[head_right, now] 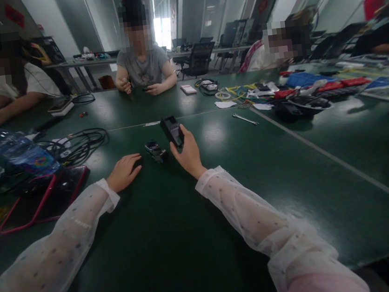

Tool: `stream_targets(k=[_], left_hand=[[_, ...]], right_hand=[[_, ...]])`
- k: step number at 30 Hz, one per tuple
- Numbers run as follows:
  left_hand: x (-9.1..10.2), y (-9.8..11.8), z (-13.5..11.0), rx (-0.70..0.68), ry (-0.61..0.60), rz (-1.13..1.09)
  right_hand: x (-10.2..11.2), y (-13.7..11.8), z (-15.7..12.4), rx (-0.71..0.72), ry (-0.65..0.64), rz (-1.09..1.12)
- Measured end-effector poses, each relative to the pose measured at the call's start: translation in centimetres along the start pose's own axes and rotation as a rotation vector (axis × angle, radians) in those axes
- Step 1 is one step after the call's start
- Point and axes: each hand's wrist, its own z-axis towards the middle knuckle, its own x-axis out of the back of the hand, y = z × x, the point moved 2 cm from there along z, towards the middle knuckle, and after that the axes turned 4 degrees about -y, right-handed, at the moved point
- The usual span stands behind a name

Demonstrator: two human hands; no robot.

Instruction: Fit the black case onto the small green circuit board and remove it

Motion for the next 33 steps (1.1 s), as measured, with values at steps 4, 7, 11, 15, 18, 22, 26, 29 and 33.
stream_targets(k=[4,7,11,15,18,22,26,29,33], left_hand=[[0.0,-0.1,0.0,-0.007,0.001,0.002],[-0.1,-0.2,0.0,-0.003,-0.003,-0.004],[-0.2,-0.5,0.0,-0.003,0.002,-0.013],[-0.3,-0.6,0.1,-0.008,-0.004,-0.008],[-0.3,-0.6,0.1,-0.004,0.0,-0.005],[-0.6,-0.7,0.2,-0.015,0.022,0.001],[-1.0,-1.0,0.1,-0.008,0.052,0.025],[-1.1,-1.2,0.0,0.014,0.072,0.037],[-1.0,-1.1,0.0,0.02,0.042,0.027]], right_hand=[[0.6,3.3,1.0,-0.116,0.014,-0.052],[0.5,4.5,1.0,-0.209,0.001,-0.055],[-0.1,4.6,0.6,-0.18,-0.021,-0.132],[-0.7,4.9,0.5,-0.165,-0.103,-0.207],[-0.7,5.1,0.6,-0.178,-0.122,-0.223],[-0.6,4.9,0.6,-0.141,-0.067,-0.257],[-0.6,4.3,0.5,-0.094,-0.043,-0.298],[-0.7,3.9,0.3,-0.088,-0.075,-0.308],[-0.6,3.7,0.2,-0.136,-0.142,-0.291]])
